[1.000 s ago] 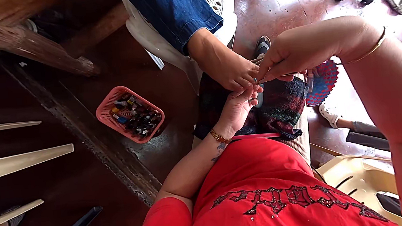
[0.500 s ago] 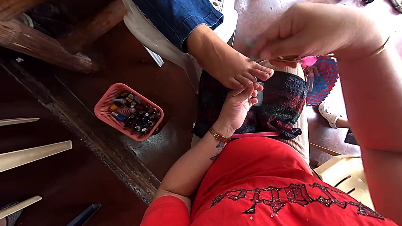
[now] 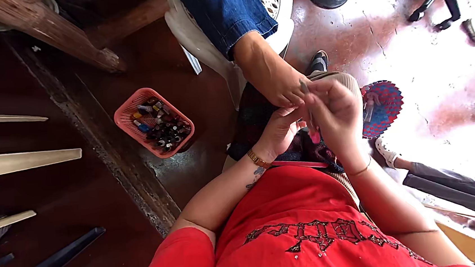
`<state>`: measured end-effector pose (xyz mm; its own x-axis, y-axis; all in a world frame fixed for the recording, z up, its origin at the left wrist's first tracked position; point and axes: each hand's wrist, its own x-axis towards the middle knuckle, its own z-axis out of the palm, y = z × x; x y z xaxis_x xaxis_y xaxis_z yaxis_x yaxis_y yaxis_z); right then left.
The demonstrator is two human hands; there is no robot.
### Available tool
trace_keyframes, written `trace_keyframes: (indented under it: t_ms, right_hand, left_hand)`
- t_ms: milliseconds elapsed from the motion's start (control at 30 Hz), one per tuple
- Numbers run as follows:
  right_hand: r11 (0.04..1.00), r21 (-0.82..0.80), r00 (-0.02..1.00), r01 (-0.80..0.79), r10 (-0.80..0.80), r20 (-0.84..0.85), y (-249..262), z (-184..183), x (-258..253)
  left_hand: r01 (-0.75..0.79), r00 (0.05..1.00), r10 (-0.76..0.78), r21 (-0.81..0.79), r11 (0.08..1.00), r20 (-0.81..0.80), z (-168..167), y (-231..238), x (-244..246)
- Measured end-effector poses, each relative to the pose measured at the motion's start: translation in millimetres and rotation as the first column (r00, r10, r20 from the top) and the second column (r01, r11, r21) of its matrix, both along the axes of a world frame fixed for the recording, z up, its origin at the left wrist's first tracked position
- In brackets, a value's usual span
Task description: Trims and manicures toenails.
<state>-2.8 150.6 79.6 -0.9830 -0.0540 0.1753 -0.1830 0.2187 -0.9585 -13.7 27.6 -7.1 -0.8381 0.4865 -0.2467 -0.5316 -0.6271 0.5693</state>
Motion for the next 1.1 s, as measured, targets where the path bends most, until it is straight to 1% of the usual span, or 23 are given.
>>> trace_keyframes:
  t_ms: [67, 133, 300, 500, 567, 633, 700, 900, 967, 1033, 1100]
  right_hand:
    - [0.997, 0.031, 0.997, 0.067, -0.068, 0.029, 10.7, -13.0, 17.8]
    - [0.987, 0.097, 0.991, 0.125, -0.130, 0.041, 20.3, -23.4, 31.4]
    - [0.957, 0.265, 0.991, 0.118, -0.129, 0.024, 18.4, -33.0, 46.7]
    - [0.946, 0.287, 0.987, 0.152, -0.160, 0.003, 11.2, -34.3, 43.6]
    - [0.938, 0.309, 0.986, 0.159, -0.167, 0.000, 10.3, -33.5, 42.8]
    - [0.925, 0.342, 0.985, 0.165, -0.174, -0.003, 9.1, -33.1, 42.6]
    - [0.920, 0.351, 0.984, 0.173, -0.180, -0.011, 7.7, -34.0, 44.1]
    - [0.913, 0.365, 0.982, 0.179, -0.190, -0.007, 3.2, -36.6, 45.1]
    - [0.893, 0.413, 0.982, 0.182, -0.187, -0.028, 2.4, -37.0, 43.8]
    - [0.851, 0.493, 0.983, 0.180, -0.169, -0.067, 2.5, -34.3, 44.7]
    - [0.845, 0.506, 0.984, 0.176, -0.165, -0.067, 3.1, -33.4, 46.2]
  left_hand:
    - [0.015, 1.000, -0.016, -0.012, 1.000, -0.009, 0.5, -0.5, 1.6]
    - [0.016, 1.000, -0.016, -0.031, 0.999, -0.003, 3.0, -0.8, 4.1]
    - [-0.004, 0.999, 0.002, -0.050, 0.999, -0.041, 4.0, -1.0, 7.6]
    - [-0.008, 0.997, 0.003, -0.069, 0.998, -0.073, 1.7, -2.1, 8.8]
    - [-0.006, 0.999, 0.003, -0.064, 0.998, -0.045, 2.4, -1.0, 7.3]
    - [-0.038, 0.998, 0.040, -0.041, 0.998, 0.042, 4.4, 5.1, 1.7]
    - [-0.057, 0.995, 0.058, -0.015, 0.998, 0.087, 5.5, 8.3, -1.4]
    - [-0.055, 0.996, 0.057, -0.032, 0.998, 0.068, 6.2, 7.5, -1.7]
    - [-0.053, 0.996, 0.056, -0.046, 0.998, 0.066, 6.2, 7.7, -1.7]
    - [-0.055, 0.996, 0.058, -0.049, 0.997, 0.061, 6.4, 7.7, -1.4]
    - [-0.053, 0.997, 0.056, -0.054, 0.997, 0.052, 6.7, 7.3, -1.0]
